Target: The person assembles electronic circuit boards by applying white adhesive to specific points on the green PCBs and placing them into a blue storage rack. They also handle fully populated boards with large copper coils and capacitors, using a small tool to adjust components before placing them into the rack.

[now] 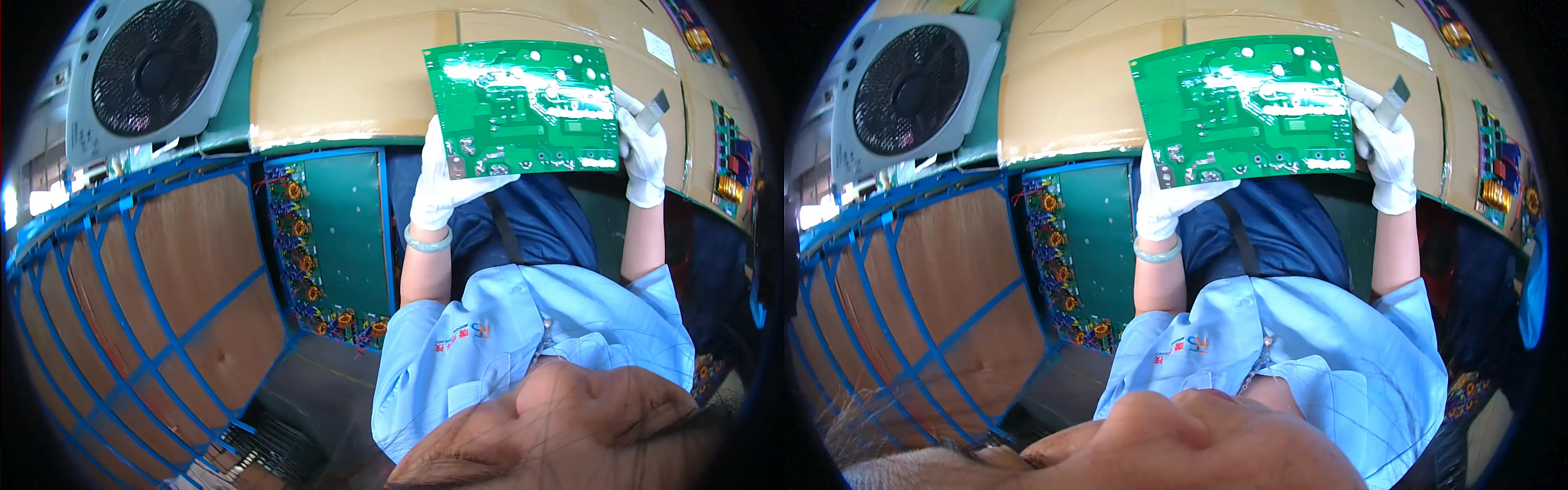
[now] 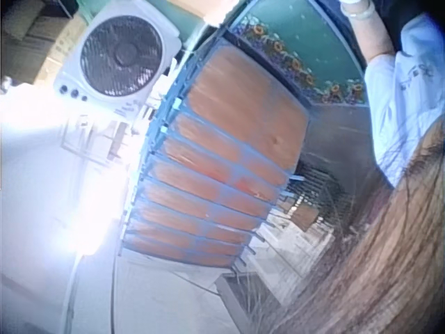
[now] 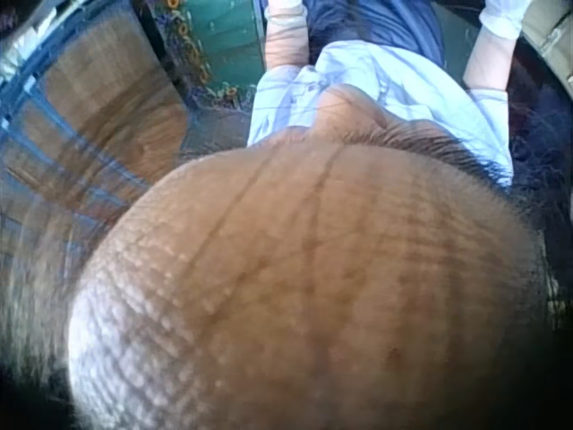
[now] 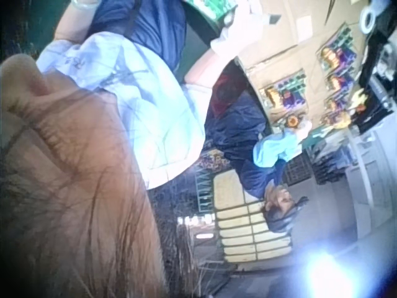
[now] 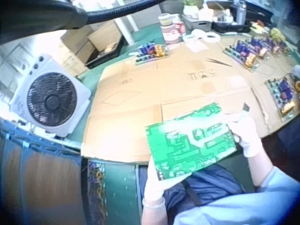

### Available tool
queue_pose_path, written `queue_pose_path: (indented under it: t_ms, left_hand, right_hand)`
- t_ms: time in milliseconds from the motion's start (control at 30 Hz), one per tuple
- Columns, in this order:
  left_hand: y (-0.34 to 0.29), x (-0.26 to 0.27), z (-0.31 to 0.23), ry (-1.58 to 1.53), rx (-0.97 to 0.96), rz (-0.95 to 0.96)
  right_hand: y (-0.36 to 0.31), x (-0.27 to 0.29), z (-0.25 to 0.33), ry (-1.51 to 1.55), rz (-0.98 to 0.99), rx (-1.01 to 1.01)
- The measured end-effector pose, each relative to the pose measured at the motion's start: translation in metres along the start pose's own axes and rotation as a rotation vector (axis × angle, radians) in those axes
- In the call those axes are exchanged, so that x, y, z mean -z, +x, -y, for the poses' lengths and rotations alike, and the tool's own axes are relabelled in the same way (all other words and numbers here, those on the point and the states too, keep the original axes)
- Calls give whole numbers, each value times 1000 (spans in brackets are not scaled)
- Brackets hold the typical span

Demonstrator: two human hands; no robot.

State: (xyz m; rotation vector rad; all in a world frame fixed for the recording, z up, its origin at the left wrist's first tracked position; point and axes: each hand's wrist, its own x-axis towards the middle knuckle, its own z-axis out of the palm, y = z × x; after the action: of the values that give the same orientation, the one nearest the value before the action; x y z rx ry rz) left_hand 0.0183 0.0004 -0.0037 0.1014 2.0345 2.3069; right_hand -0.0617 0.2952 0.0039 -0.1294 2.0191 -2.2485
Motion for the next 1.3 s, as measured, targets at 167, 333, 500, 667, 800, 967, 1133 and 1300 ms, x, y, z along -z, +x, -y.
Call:
queue_pose_path:
  t_ms: [167,333,500,667,800,967,1133,1300]
  left_hand:
    - [-35,16,-17,-55,-12,-171]
    - [-89,33,-21,-415,-253,-458]
    - [-167,65,-36,-521,-458,-949]
    - [-210,124,-5,122,-463,-1425]
    - [-253,183,64,556,-143,-1807]
    - [-295,244,145,1045,513,-1559]
    - [-352,277,212,1184,1122,-1204]
    - [-353,298,222,1136,1289,-1171]
  right_hand:
    - [13,-57,28,156,-15,-7]
    - [21,-70,23,-33,386,51]
    - [30,-80,17,-351,199,26]
    - [19,-87,29,-473,27,4]
    - [37,-71,7,-569,1,-21]
    - [-6,-144,58,-757,-47,-199]
    - [50,-57,2,-624,-47,-160]
    - [38,-60,3,-603,-149,-176]
